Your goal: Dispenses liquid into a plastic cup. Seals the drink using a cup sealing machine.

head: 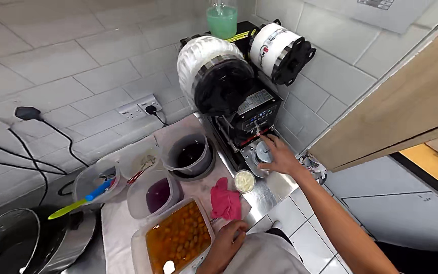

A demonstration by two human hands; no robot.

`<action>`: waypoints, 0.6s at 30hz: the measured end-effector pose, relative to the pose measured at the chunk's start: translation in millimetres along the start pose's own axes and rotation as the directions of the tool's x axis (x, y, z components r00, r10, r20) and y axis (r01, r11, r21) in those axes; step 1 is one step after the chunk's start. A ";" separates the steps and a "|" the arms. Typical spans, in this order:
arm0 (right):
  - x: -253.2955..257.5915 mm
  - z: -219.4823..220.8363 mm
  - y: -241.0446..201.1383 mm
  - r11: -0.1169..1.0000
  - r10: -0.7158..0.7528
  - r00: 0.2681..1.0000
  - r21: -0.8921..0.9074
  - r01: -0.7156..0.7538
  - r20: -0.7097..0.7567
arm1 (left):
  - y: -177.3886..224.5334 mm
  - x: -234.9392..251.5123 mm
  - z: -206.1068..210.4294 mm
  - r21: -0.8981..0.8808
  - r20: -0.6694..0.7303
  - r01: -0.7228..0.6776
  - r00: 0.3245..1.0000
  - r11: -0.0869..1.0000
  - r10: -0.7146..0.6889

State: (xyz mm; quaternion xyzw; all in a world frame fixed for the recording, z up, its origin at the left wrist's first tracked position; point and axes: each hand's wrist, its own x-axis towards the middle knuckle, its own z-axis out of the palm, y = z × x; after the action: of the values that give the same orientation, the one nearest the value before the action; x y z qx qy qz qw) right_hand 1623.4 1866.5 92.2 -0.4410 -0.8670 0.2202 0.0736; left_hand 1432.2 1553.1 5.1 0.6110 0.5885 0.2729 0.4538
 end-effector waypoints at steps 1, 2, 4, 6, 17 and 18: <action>7.7 5.6 -0.4 0.998 -0.017 1.000 -0.052 0.018 0.013 | -3.4 -3.2 -5.0 0.012 0.018 -0.005 1.000 1.000 0.005; 14.0 11.5 0.4 0.995 -0.027 0.999 -0.094 0.029 0.024 | -5.8 -5.5 -9.9 0.022 0.034 -0.003 0.999 1.000 0.002; 20.6 18.8 2.0 0.987 -0.031 0.999 -0.155 0.037 0.041 | -8.3 -8.2 -18.5 0.024 0.065 0.018 0.998 1.000 -0.020; 21.0 21.2 3.4 0.980 -0.043 0.998 -0.192 0.050 0.044 | -13.5 -9.5 -23.2 0.012 0.052 0.017 0.999 1.000 -0.017; -72.6 -99.6 44.8 0.779 0.339 0.867 0.625 -0.041 -0.365 | 2.4 -3.1 -8.4 -0.100 -0.048 0.048 0.997 0.994 -0.053; -82.0 -103.2 55.6 0.639 0.413 0.845 0.769 -0.003 -0.340 | 6.6 2.1 -3.6 -0.126 -0.053 0.052 0.997 0.991 -0.059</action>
State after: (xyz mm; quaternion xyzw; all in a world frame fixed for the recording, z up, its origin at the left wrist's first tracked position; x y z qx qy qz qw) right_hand 1746.6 1862.5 164.9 -0.5126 -0.5930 0.4426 0.4356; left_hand 1432.5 1556.7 12.0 0.5569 0.5996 0.3135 0.4817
